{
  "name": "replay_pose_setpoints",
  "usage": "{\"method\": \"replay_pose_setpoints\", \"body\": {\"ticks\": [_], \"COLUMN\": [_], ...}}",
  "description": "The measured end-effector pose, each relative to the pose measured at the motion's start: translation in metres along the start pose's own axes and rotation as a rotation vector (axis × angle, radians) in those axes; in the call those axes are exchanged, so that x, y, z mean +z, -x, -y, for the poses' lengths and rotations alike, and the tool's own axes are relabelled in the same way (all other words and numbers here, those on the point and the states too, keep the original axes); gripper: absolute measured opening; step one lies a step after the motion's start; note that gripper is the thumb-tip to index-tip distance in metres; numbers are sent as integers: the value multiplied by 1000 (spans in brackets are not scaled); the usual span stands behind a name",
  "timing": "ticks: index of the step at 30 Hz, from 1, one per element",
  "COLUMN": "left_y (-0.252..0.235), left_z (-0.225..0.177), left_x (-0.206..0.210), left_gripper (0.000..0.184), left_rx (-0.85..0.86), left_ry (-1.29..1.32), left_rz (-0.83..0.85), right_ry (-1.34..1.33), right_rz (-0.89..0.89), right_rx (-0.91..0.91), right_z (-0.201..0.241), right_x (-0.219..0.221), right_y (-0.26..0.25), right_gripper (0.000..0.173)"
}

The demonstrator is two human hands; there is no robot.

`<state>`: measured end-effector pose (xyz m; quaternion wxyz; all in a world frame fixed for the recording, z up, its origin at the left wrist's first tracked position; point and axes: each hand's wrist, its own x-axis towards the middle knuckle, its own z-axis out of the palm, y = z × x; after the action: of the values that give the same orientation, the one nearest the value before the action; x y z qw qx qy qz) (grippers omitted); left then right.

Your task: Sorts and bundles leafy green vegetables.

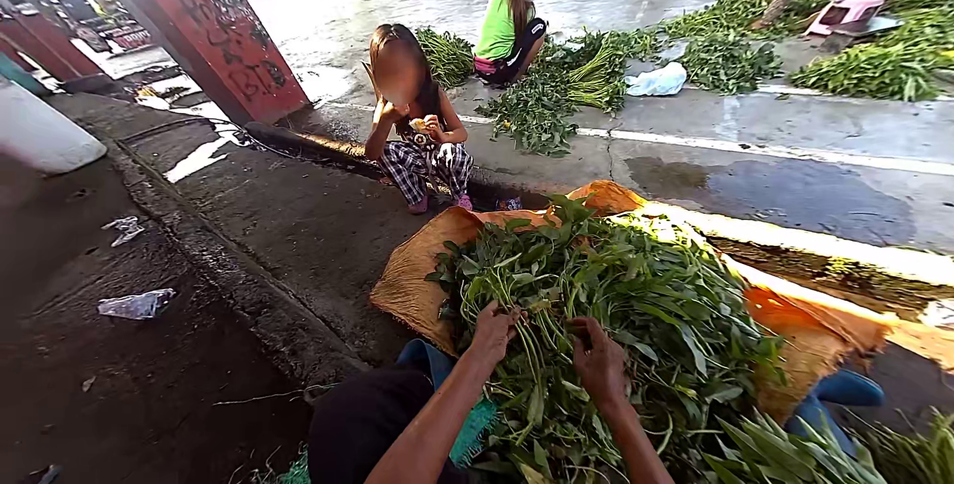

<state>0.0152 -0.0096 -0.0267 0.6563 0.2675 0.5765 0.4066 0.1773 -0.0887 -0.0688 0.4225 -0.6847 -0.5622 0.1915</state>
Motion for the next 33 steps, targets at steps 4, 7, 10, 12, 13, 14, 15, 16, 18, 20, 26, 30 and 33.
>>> {"method": "replay_pose_setpoints", "body": {"ticks": [4,7,10,12,13,14,15,16,18,20,26,30,33], "left_y": [8,11,12,13,12,12,11,10,8,11,20,16,1], "left_z": [5,4,7,8,8,8,8,9,10,10,18,11,-3], "left_x": [5,9,11,11,10,9,8,7,6,8,11,10,-4], "left_gripper": [27,23,22,24,26,29,32,34,35,36,29,31,28], "left_rx": [145,224,283,300,298,283,263,248,232,214,172,90,198], "left_ry": [-39,-113,-219,-296,-334,-366,-389,-406,-431,-438,-391,-298,-344], "left_rz": [61,92,90,88,90,90,92,97,114,135,171,82,-80], "right_ry": [0,-41,-60,-66,-67,-69,-76,-93,-185,-379,-871,-683,-241], "right_rz": [67,43,-8,-9,-7,-12,-12,1,86,233,-96,-154,91], "right_rx": [-49,-118,-169,-172,-181,-198,-208,-202,-73,215,487,386,94], "right_z": [14,17,19,18,17,15,13,11,11,18,46,40,22], "right_x": [9,20,28,30,31,33,33,34,33,32,49,54,51], "right_y": [7,15,24,29,31,34,36,37,37,26,-11,-10,25], "right_gripper": [35,33,32,31,31,31,31,30,26,36,23,16,21]}}
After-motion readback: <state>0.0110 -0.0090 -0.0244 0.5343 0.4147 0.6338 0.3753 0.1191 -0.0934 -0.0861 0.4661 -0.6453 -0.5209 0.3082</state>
